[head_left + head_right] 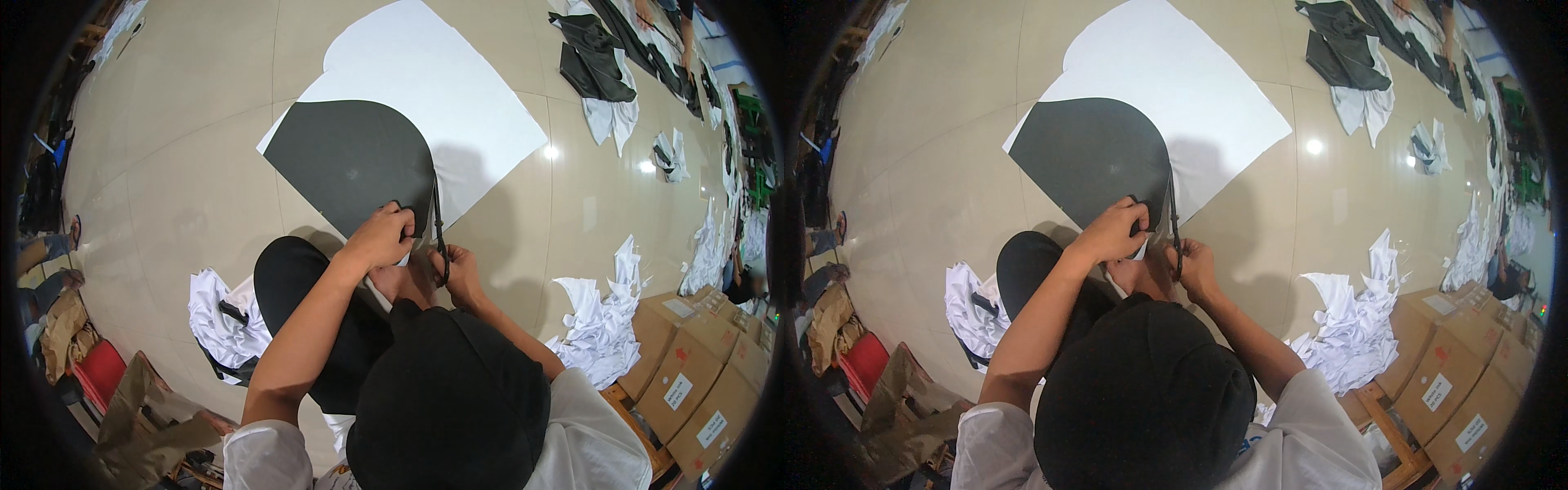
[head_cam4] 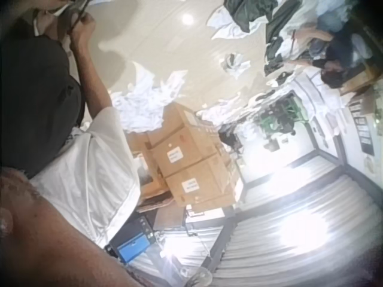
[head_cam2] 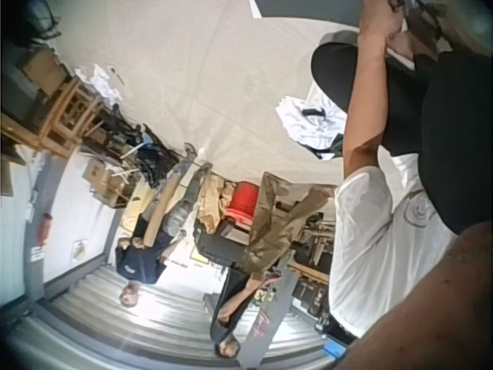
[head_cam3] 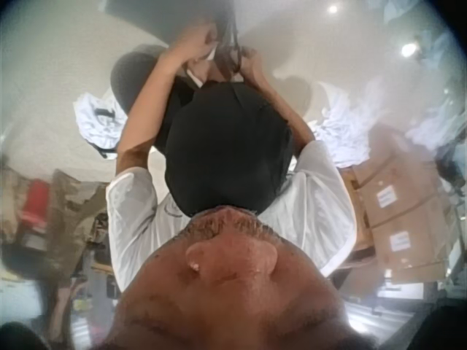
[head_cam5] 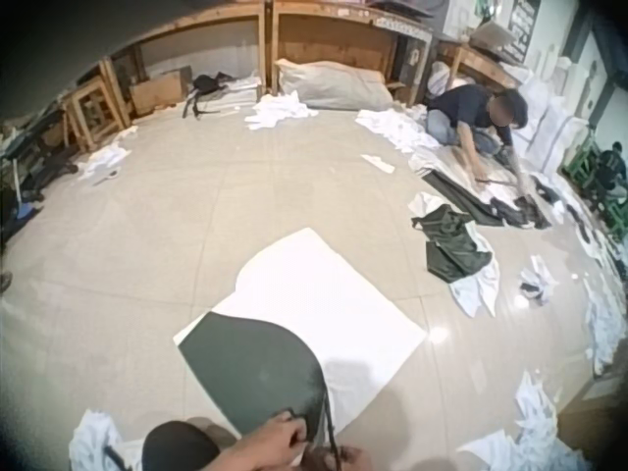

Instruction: The person sits on the floor and uses scissors to cut a dark green fabric piece along a white paper template. The person holds the fabric steady with one hand while cutting with the other, following the template's curved outline.

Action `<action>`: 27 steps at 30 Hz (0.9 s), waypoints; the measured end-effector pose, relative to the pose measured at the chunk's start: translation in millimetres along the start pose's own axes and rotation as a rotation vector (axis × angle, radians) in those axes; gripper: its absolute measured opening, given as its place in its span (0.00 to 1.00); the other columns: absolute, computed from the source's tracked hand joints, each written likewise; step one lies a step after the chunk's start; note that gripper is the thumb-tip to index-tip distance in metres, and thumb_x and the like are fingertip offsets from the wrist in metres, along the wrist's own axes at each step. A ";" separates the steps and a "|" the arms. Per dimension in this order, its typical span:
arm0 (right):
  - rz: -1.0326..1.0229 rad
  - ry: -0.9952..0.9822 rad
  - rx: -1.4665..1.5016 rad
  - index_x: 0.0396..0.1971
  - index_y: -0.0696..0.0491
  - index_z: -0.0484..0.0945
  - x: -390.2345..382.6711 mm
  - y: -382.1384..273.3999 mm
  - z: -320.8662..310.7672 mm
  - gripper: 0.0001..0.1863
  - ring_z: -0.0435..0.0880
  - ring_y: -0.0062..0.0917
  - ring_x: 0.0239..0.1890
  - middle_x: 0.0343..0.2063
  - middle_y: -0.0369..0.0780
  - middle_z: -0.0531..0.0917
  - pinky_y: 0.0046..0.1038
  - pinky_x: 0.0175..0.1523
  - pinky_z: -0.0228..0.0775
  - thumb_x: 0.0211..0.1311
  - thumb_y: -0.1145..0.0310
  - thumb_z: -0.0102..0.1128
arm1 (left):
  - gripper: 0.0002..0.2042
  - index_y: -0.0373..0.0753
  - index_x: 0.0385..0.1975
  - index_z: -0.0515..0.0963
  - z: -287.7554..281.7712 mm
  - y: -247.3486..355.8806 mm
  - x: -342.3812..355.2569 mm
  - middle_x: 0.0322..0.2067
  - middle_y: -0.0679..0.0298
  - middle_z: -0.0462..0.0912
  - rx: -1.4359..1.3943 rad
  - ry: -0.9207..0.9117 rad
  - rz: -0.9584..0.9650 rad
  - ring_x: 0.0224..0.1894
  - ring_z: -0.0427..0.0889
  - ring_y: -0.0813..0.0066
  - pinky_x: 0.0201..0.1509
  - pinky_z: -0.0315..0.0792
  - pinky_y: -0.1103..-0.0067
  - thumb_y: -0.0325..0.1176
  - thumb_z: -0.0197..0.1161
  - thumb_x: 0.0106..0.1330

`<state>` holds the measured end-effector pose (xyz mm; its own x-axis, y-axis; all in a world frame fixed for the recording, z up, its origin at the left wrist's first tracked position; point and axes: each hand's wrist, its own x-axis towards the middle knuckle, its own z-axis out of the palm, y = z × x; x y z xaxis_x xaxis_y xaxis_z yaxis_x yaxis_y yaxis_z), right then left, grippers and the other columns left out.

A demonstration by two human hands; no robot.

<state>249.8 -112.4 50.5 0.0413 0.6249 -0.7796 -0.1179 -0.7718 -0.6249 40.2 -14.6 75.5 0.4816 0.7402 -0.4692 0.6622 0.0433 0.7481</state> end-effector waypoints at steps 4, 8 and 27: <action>0.004 -0.006 -0.013 0.29 0.57 0.80 0.9 0.3 -1.8 0.16 0.77 0.17 0.19 0.20 0.35 0.81 0.23 0.24 0.67 0.66 0.60 0.74 | 0.09 0.39 0.39 0.80 -0.9 0.7 0.3 0.45 0.53 0.79 -0.006 -0.009 -0.005 0.54 0.82 0.44 0.56 0.79 0.56 0.30 0.71 0.62; 0.033 -0.003 -0.009 0.29 0.56 0.80 1.2 -8.1 0.1 0.19 0.77 0.17 0.19 0.20 0.34 0.80 0.23 0.24 0.67 0.66 0.56 0.75 | 0.09 0.39 0.39 0.80 1.7 -2.9 -0.2 0.45 0.53 0.79 -0.003 -0.001 -0.006 0.55 0.82 0.45 0.56 0.79 0.57 0.30 0.71 0.62; 0.016 -0.024 0.015 0.30 0.55 0.81 23.4 -22.8 2.4 0.17 0.74 0.16 0.18 0.19 0.32 0.78 0.23 0.25 0.63 0.66 0.57 0.75 | 0.08 0.39 0.39 0.80 -4.7 4.6 -1.3 0.46 0.53 0.80 -0.012 -0.037 -0.035 0.54 0.82 0.47 0.56 0.79 0.58 0.29 0.69 0.61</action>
<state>251.0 -79.8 46.6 0.0152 0.6157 -0.7879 -0.1337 -0.7796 -0.6118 40.0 -12.2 81.7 0.4795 0.7127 -0.5120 0.6721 0.0768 0.7365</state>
